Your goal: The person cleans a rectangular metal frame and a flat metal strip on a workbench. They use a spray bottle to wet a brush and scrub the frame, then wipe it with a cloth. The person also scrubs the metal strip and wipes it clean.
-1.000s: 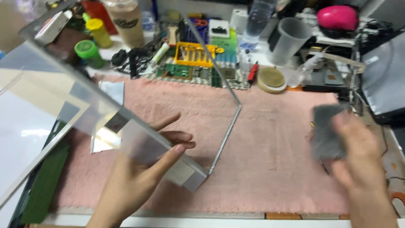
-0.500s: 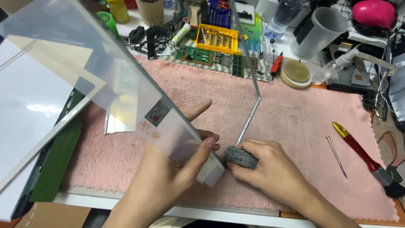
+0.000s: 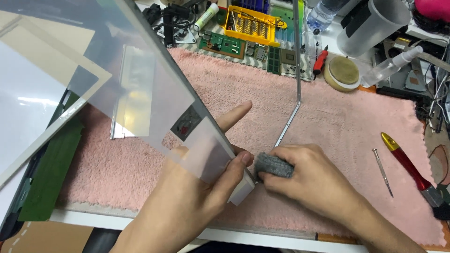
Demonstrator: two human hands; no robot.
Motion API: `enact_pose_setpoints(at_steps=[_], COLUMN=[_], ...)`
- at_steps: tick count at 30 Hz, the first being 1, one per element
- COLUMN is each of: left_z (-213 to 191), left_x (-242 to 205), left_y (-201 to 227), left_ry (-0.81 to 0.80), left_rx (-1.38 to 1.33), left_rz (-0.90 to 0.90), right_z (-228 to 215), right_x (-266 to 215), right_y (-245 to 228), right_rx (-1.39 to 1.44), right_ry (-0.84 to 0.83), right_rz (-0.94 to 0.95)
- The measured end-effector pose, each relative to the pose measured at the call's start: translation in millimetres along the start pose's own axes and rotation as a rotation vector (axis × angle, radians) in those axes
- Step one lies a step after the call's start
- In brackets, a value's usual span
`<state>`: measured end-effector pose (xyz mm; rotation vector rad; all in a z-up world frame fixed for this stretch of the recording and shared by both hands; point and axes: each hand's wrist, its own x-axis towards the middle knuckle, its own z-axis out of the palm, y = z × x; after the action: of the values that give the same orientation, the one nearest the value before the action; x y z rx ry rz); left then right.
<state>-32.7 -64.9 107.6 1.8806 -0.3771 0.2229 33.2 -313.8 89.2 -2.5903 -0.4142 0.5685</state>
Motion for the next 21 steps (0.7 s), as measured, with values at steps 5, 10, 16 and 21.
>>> enact_pose_setpoints(at_steps=[5,10,16,21], left_z=[-1,1,2,3], left_x=[-1,0,0,-1], left_y=[0,-1,-3,-8], left_ry=[-0.017,-0.002,0.013,0.009], left_rx=[-0.009,-0.012,-0.005,0.034], left_rz=[-0.043,-0.017,-0.043,-0.014], right_z=[-16,-39,-50,-55], right_x=[17,39,51,67], right_y=[6,5,11,30], right_rx=[-0.062,-0.115,-0.176,-0.253], right_ry=[0.028,0.094,0.083,0.160], right_rz=[0.123,0.192,0.169,0.193])
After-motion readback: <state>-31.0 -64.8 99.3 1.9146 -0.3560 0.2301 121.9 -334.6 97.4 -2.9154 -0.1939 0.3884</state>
